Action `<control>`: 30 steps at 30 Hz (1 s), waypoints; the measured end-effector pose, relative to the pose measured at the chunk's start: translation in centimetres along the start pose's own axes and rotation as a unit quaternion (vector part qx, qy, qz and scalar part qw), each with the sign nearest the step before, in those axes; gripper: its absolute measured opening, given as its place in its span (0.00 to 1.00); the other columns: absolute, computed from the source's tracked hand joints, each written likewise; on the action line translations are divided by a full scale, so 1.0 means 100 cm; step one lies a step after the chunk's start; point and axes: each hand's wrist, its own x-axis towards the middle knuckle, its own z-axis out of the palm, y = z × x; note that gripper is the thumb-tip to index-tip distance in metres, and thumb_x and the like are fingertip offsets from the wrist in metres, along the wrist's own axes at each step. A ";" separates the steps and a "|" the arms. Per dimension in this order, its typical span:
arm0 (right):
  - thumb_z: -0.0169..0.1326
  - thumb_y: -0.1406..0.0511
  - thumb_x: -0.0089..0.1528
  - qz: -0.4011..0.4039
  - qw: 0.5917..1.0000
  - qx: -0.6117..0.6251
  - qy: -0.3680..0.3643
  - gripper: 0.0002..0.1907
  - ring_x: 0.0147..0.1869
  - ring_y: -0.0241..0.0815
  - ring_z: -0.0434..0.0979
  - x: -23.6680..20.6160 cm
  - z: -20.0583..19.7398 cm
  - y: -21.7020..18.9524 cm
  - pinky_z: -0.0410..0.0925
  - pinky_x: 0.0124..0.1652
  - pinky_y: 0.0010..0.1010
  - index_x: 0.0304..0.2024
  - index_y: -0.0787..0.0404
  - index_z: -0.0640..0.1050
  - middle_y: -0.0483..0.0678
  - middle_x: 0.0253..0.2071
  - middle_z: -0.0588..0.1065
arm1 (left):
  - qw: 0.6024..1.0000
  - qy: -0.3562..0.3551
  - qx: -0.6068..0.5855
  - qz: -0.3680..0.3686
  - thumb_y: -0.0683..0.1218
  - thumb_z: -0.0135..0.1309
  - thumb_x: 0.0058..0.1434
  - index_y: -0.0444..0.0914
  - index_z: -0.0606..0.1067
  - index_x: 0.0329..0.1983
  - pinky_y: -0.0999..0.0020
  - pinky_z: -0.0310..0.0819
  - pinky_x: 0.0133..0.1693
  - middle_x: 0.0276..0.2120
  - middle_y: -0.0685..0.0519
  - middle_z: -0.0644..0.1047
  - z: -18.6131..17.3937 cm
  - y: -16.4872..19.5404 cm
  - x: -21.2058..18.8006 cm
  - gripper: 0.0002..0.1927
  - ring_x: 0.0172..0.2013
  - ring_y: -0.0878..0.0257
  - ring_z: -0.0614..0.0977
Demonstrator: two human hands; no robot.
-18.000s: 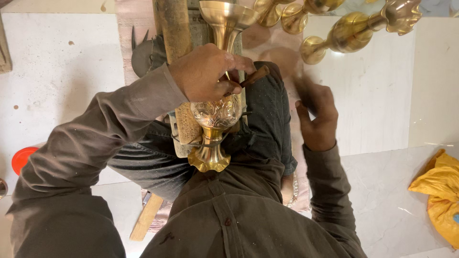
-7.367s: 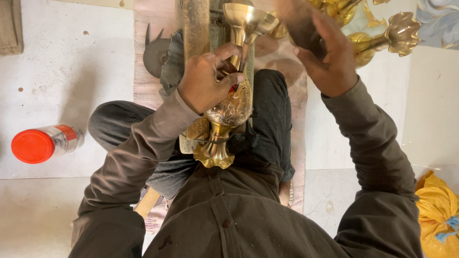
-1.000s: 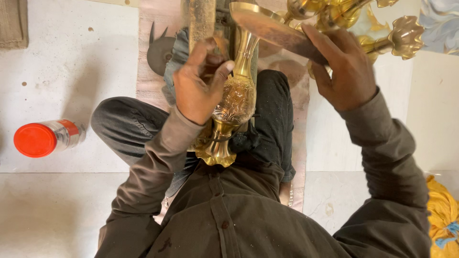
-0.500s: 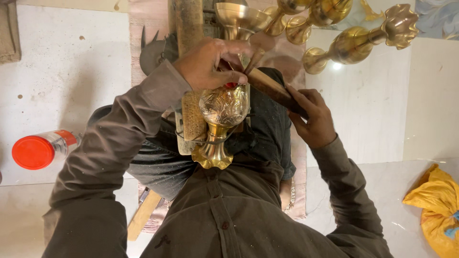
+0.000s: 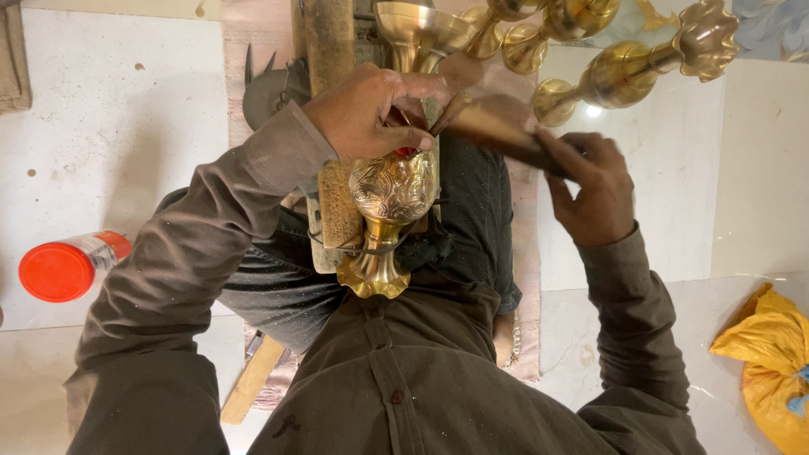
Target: The person sits on the floor with a brass vase clamped to a wooden support on their lap and decorates its surface by hand, holding a small chisel against the metal and striking it with a wooden mallet to cut a floral pattern. They reposition the vase and chisel repeatedly, then rotate the vase to work other areas.
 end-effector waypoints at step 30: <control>0.56 0.79 0.69 0.056 0.920 0.382 0.065 0.30 0.56 0.35 0.76 0.045 -0.032 -0.011 0.73 0.54 0.28 0.72 0.59 0.69 0.47 0.58 0.71 | 0.997 0.053 -0.058 -0.016 0.42 0.65 0.61 0.34 0.73 0.62 0.64 0.87 0.46 0.53 0.41 0.80 0.006 0.004 -0.003 0.26 0.43 0.59 0.87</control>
